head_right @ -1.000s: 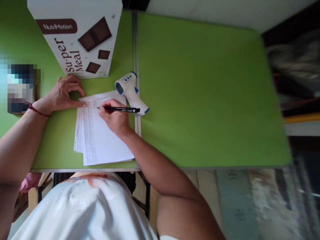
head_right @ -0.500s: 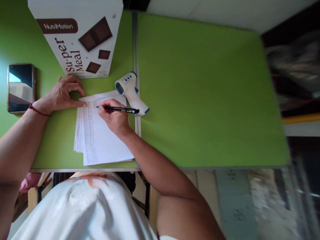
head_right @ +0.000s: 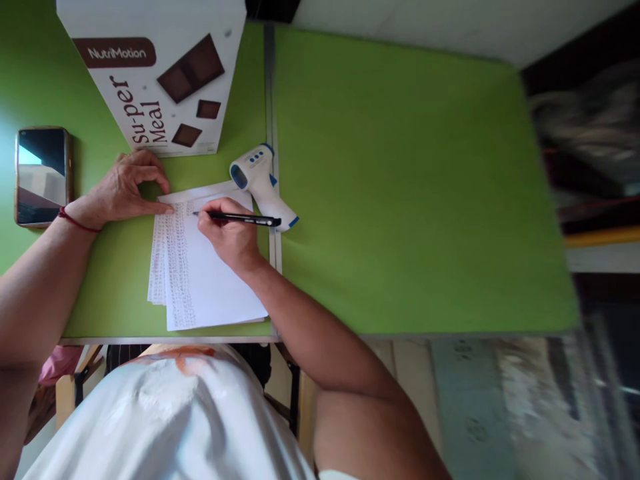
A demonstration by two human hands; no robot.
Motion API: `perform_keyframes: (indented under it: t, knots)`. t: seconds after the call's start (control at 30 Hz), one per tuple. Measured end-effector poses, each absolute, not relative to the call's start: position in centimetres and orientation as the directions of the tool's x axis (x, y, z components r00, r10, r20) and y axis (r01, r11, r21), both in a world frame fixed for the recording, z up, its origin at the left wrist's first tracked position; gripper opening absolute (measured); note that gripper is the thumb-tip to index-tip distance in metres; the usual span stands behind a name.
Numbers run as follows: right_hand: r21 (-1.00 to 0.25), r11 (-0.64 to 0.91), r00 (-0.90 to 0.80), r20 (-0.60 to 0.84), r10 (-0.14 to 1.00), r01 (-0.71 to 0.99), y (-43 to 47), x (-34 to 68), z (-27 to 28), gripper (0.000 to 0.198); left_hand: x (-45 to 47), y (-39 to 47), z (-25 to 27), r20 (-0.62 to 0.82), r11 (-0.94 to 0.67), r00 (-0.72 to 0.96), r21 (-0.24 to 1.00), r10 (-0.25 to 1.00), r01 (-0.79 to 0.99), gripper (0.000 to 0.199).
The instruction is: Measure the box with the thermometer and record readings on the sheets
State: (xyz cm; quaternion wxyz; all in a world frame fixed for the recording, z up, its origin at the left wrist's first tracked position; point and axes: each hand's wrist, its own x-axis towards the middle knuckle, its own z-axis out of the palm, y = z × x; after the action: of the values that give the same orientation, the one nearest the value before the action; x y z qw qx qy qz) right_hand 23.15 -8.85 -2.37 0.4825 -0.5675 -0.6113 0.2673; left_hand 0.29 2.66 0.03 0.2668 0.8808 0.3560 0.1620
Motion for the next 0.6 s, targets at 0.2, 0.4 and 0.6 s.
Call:
perform_keyframes:
  t: [0.2, 0.4, 0.6]
  knots:
    - [-0.749, 0.368, 0.029, 0.458, 0.888, 0.551, -8.8, 24.3, -1.9, 0.017, 0.5, 1.7, 0.6, 0.215, -0.628, 0.653, 0.594, 0.726, 0.503, 0.031]
    - [-0.477, 0.435, -0.208, 0.457, 0.865, 0.764, -8.5, 26.1, -1.2, 0.035, -0.5, 1.5, 0.4, 0.404, -0.467, 0.263, 0.576, 0.876, 0.671, 0.044]
    - [-0.288, 0.512, -0.4, 0.368, 0.839, 0.809, -8.4, 26.6, -1.5, 0.052, -0.3, 4.1, -0.6, 0.406, -0.493, 0.281, 0.696, 0.87, 0.521, 0.094]
